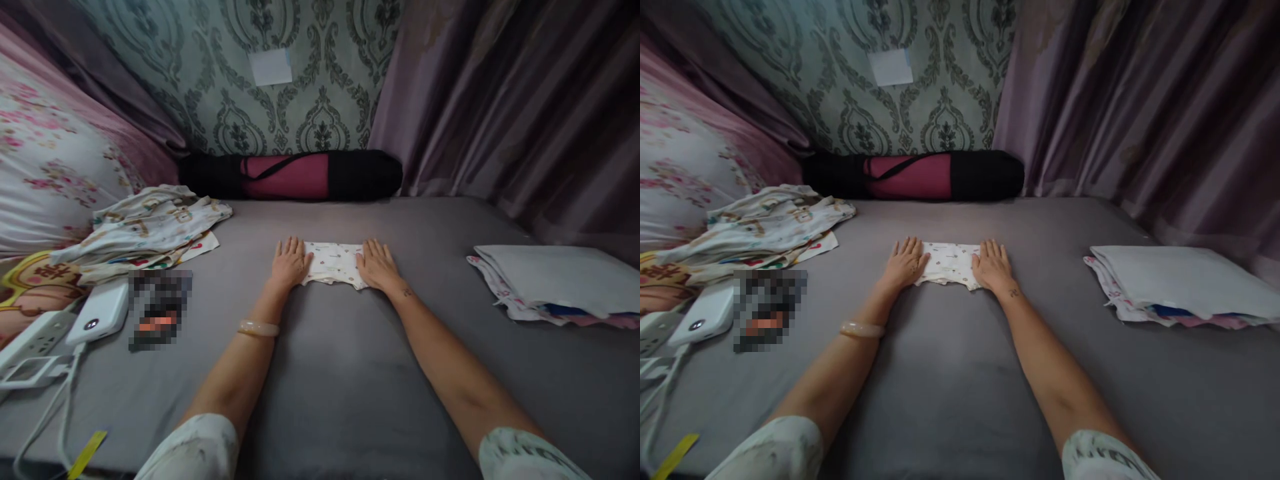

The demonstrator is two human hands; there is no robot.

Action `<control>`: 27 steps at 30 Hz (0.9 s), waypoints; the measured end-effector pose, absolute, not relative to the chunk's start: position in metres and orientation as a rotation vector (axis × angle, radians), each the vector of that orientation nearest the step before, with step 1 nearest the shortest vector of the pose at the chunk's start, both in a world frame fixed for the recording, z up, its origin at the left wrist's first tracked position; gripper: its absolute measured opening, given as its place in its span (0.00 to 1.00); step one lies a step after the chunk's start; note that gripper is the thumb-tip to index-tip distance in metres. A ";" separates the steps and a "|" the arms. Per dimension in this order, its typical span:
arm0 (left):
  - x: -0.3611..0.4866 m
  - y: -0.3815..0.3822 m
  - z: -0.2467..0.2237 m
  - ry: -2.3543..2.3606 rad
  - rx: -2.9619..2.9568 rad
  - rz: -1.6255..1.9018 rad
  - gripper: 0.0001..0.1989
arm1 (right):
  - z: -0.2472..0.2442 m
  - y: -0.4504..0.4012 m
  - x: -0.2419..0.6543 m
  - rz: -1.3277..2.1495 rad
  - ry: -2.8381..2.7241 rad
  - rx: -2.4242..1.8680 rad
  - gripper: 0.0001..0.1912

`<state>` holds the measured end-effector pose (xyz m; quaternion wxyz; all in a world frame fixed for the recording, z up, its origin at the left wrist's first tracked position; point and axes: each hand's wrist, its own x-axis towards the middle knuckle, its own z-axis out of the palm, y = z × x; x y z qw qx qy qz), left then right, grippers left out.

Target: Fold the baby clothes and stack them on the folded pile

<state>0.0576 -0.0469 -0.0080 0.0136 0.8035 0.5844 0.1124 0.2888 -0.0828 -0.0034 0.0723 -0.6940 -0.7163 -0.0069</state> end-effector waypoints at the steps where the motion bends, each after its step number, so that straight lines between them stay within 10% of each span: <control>1: 0.054 -0.046 -0.008 1.815 2.476 0.322 0.30 | -0.005 -0.082 0.292 0.009 -2.161 -2.102 0.33; 27: 0.012 -0.008 -0.021 1.722 1.969 1.027 0.20 | 0.006 -0.071 0.223 0.081 -2.260 -1.898 0.32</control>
